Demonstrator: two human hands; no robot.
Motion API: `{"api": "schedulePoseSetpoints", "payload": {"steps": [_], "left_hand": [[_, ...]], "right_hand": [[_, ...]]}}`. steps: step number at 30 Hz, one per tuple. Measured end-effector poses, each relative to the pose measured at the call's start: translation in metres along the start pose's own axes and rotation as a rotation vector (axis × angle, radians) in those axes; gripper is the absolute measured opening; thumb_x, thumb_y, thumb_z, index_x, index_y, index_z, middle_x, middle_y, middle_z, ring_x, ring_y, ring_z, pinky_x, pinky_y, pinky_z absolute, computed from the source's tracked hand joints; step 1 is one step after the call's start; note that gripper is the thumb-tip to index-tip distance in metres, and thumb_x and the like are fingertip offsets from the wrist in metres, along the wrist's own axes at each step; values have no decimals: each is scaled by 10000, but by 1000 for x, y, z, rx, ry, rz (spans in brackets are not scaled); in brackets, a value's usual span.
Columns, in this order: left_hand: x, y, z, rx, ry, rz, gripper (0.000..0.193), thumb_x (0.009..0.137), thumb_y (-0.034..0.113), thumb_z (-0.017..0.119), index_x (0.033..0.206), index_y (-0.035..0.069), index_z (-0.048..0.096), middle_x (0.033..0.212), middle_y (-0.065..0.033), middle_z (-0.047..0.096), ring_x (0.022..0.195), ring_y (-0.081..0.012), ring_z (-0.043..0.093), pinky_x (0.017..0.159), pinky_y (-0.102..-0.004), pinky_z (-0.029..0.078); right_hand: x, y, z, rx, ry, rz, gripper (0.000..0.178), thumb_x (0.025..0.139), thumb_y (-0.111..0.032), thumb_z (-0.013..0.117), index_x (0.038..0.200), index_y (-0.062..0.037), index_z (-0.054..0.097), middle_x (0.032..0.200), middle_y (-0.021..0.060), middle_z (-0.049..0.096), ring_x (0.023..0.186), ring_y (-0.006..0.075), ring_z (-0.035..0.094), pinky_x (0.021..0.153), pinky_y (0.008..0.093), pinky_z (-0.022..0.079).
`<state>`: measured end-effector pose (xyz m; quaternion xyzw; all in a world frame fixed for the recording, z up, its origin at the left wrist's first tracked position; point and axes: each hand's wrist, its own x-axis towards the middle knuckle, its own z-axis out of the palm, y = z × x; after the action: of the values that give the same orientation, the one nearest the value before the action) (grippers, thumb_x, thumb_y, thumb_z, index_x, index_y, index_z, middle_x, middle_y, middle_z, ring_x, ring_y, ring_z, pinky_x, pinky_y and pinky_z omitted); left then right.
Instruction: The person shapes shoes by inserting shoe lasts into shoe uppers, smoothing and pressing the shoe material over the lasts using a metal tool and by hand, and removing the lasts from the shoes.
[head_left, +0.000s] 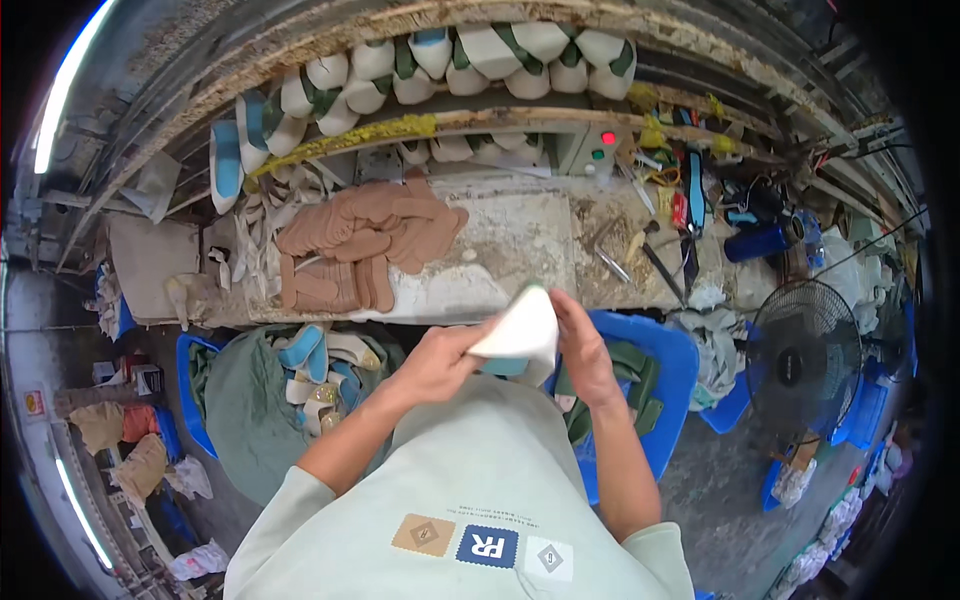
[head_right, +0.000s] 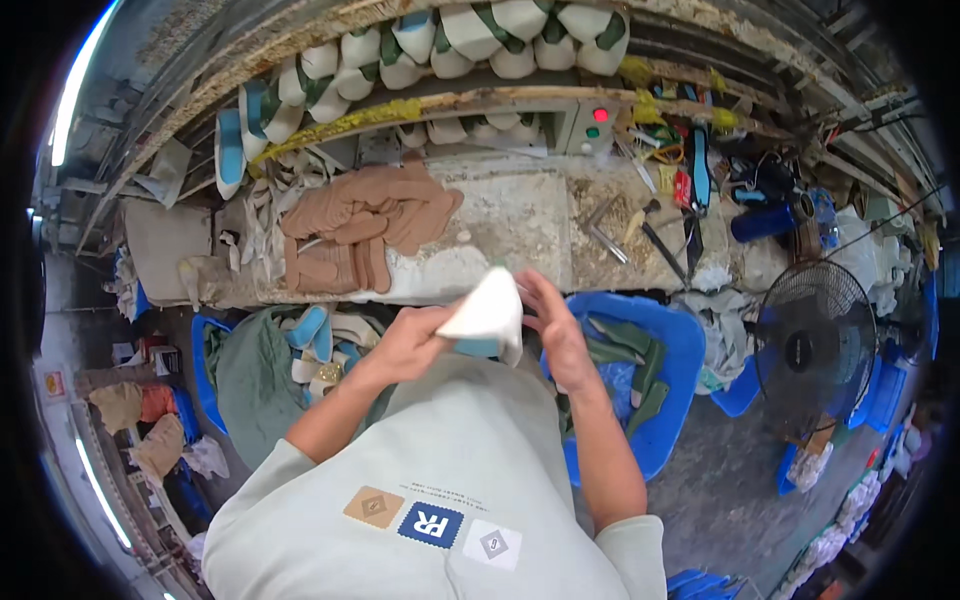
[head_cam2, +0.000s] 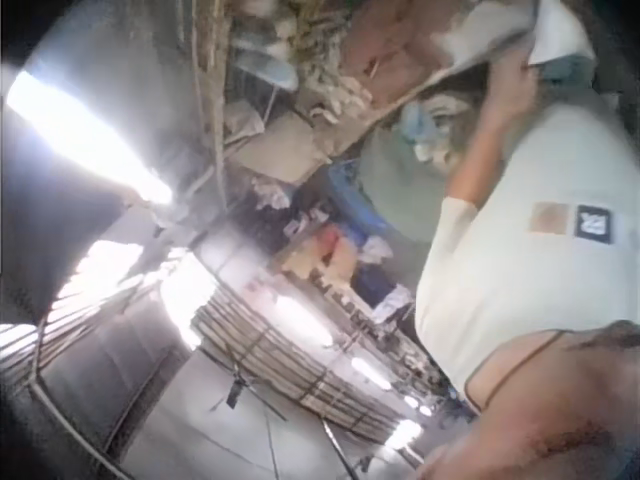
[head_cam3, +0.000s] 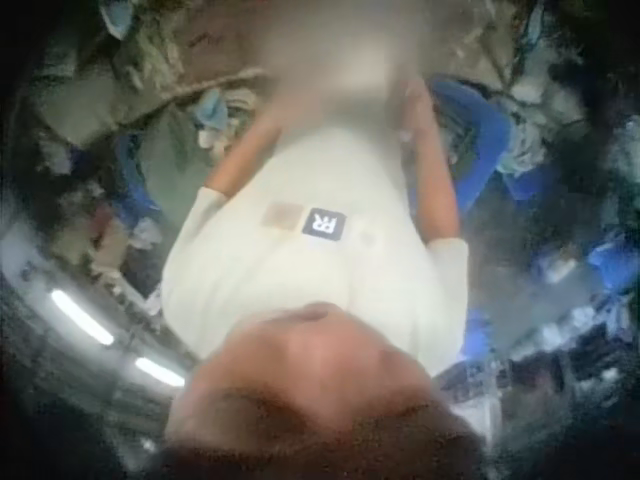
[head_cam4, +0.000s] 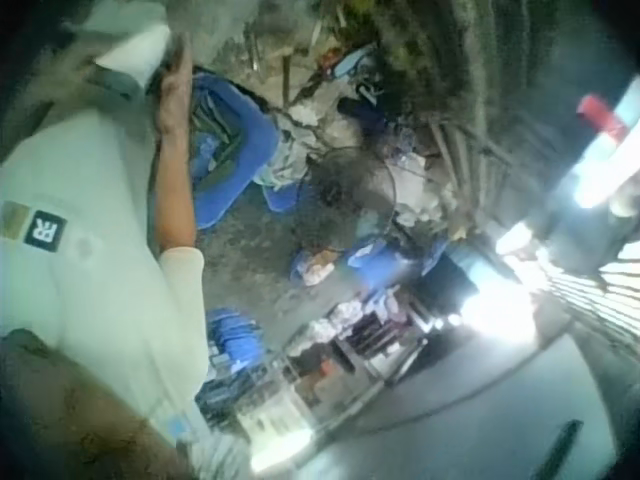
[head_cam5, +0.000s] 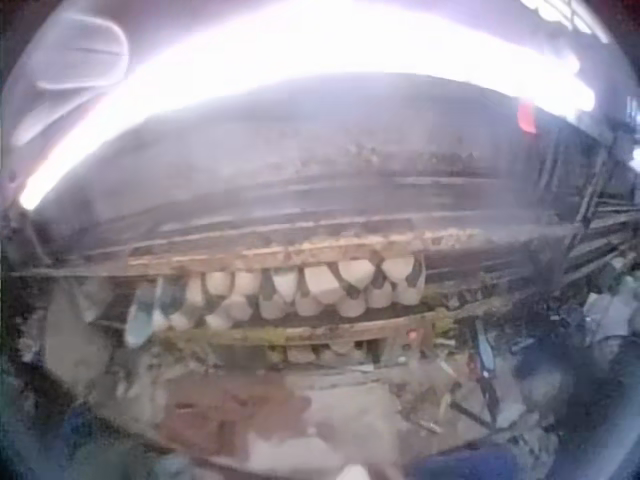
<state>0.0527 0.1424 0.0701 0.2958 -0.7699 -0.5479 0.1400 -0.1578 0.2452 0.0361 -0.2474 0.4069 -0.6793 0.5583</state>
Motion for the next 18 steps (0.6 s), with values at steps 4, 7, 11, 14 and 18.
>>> {"api": "schedulePoseSetpoints", "payload": {"steps": [4, 7, 11, 14, 18], "left_hand": [[-33, 11, -23, 34, -391, 152, 760, 734, 256, 831, 1381, -11, 535, 1261, -214, 642, 1076, -318, 666, 935, -381, 510], [-37, 22, -46, -120, -482, -131, 997, 613, 448, 905, 1394, -29, 511, 1322, -229, 597, 1170, -337, 613, 1003, -414, 466], [-6, 52, -8, 105, -196, 377, 1287, 467, 672, 881, 1436, -40, 422, 1419, -248, 479, 1332, -409, 452, 1086, -486, 376], [-2, 31, 23, -118, -303, 394, 1358, 447, 719, 863, 1465, -31, 368, 1464, -262, 405, 1402, -419, 353, 1105, -514, 344], [-6, 13, 39, -337, -299, 491, 1189, 488, 696, 858, 1360, -22, 488, 1398, -220, 493, 1341, -437, 420, 1106, -527, 341]], "right_hand": [[-31, -12, 23, -454, -352, 139, 770, 705, -535, 750, 1213, 2, 535, 1220, 148, 544, 1257, 284, 475, 1094, 430, 339], [-45, -8, 34, -716, -386, -138, 658, 637, -362, 803, 1134, -8, 558, 1134, 170, 556, 1167, 350, 527, 1026, 442, 391], [-48, -6, 53, -789, -295, -182, 653, 640, -295, 816, 1163, 11, 573, 1158, 208, 585, 1120, 371, 568, 969, 436, 437], [-61, 3, 42, -757, -245, -184, 655, 647, -247, 803, 1193, 38, 579, 1169, 220, 605, 1075, 369, 602, 920, 431, 479], [-70, 6, 50, -701, -196, -205, 558, 651, -213, 784, 1118, 48, 626, 1033, 177, 661, 964, 339, 657, 841, 419, 523]]}}
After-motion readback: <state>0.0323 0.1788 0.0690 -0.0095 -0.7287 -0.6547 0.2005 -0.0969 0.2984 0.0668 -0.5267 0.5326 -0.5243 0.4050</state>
